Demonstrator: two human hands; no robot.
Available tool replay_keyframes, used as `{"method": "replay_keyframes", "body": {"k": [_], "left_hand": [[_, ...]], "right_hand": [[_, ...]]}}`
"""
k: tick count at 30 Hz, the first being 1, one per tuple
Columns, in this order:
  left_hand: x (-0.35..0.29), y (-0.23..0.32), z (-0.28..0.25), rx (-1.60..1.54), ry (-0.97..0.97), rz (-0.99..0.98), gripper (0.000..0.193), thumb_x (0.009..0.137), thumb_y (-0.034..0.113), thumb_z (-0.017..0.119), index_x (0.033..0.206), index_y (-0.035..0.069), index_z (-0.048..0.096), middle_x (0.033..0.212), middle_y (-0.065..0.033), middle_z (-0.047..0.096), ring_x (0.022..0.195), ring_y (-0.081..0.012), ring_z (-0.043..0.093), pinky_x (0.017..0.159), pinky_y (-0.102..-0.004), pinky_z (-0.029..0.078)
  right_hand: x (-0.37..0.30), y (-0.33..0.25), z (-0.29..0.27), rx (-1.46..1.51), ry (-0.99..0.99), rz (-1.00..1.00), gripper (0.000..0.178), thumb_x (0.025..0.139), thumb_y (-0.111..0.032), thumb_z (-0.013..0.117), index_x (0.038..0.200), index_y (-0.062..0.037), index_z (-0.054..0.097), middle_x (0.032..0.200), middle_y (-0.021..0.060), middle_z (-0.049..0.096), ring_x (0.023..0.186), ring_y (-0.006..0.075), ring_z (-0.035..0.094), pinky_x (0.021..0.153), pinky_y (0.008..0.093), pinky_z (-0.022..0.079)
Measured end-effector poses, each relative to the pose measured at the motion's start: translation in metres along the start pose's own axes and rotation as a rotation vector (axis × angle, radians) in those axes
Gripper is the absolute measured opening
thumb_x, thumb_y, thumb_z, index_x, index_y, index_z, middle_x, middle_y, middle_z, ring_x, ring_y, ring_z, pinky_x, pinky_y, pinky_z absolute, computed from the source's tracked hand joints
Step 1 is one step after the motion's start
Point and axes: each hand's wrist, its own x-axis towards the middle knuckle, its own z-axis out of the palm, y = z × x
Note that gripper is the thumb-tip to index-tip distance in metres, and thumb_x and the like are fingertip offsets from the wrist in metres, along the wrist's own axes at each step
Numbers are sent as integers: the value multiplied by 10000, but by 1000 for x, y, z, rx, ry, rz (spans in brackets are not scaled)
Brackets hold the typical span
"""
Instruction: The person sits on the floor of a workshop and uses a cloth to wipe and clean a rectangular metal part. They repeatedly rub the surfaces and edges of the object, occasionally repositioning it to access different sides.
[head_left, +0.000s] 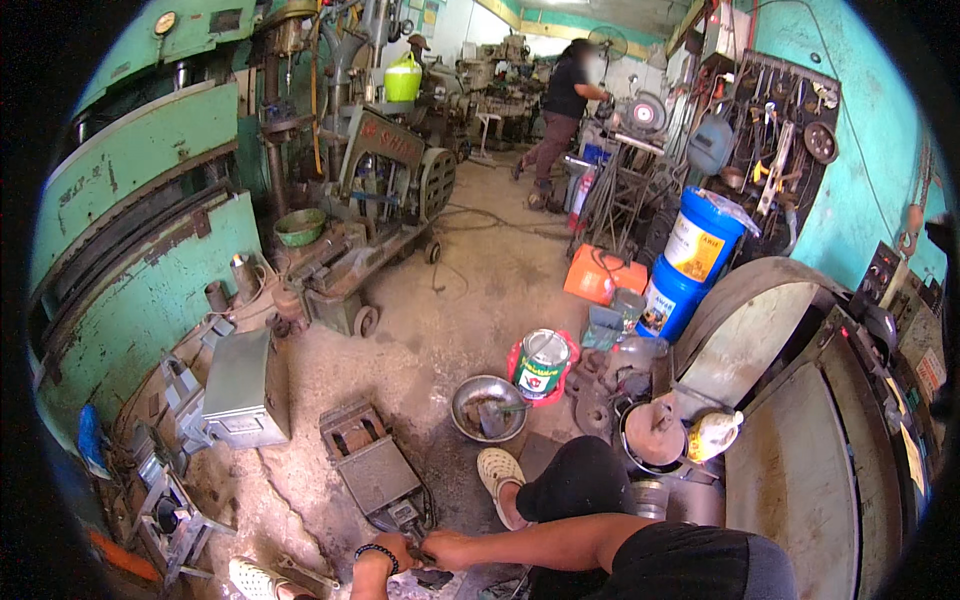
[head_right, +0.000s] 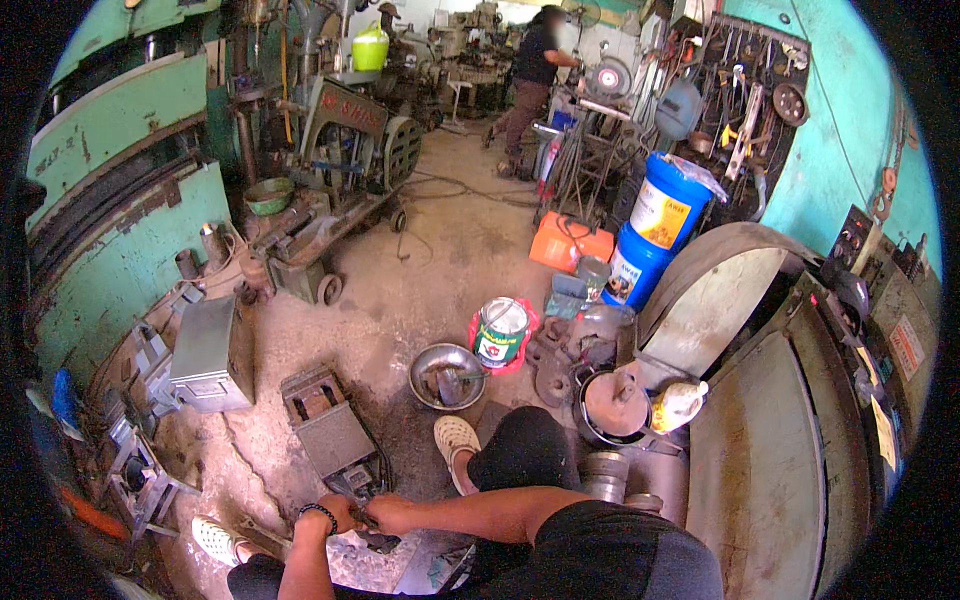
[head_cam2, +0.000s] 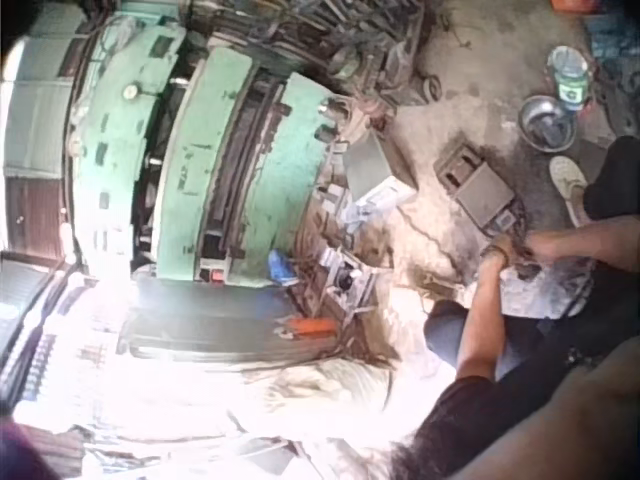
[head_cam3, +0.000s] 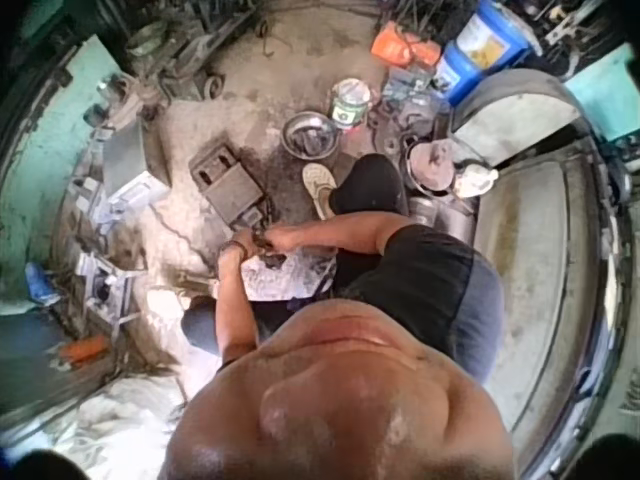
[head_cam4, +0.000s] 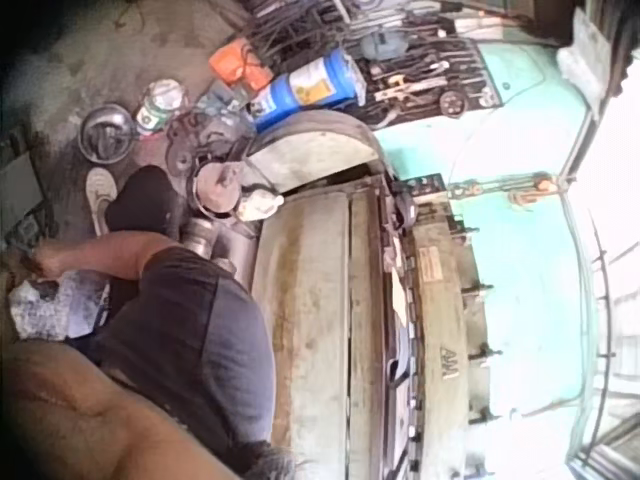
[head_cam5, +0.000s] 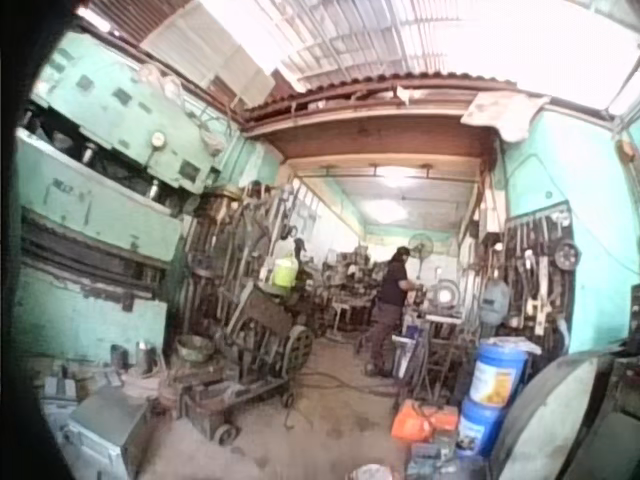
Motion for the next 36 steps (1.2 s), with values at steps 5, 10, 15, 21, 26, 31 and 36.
{"method": "replay_keyframes", "body": {"k": [5,10,15,21,26,31,36], "left_hand": [[-1,-6,-1,-136,92,-32,490,740,437,803,1096,106,739,1079,-191,712,1044,-369,666,917,-432,523],[-2,0,-6,-90,133,-38,446,761,391,797,1117,129,738,1104,-191,706,1082,-357,658,928,-429,522],[-14,7,-13,-94,76,-25,414,769,348,791,1114,124,737,1088,-202,705,1079,-360,658,936,-427,517],[-31,4,-12,-139,181,-26,383,781,331,776,1108,136,739,1090,-191,705,1057,-364,663,928,-427,526],[-34,-2,-12,-244,242,-34,335,802,286,755,1103,141,742,1074,-187,709,1053,-362,662,925,-435,525],[-37,2,-25,-255,278,-59,299,813,267,753,1087,146,748,1049,-184,714,1038,-364,666,910,-439,528],[-45,11,-31,-244,276,-67,309,817,275,756,1089,129,745,1074,-183,709,1061,-360,659,933,-438,520]], "right_hand": [[7,9,4,57,86,-29,334,816,-353,708,847,-20,698,831,233,680,818,437,667,718,527,524],[10,18,10,110,168,-69,378,814,-388,733,856,-16,683,825,222,677,816,430,663,707,521,516],[5,12,13,102,162,-49,364,825,-373,737,873,-18,671,829,226,676,819,427,664,716,512,518],[-1,7,6,259,116,-103,410,873,-387,719,910,13,635,836,250,641,785,436,627,685,492,480],[2,11,7,353,170,-69,334,887,-309,719,923,5,611,849,247,640,778,414,633,670,475,474],[5,17,3,317,251,-70,335,884,-284,722,1016,4,616,907,245,658,817,415,644,705,471,486],[-1,20,-2,372,246,-125,399,891,-328,706,1147,-31,631,1013,214,688,948,388,669,793,453,519]]}}
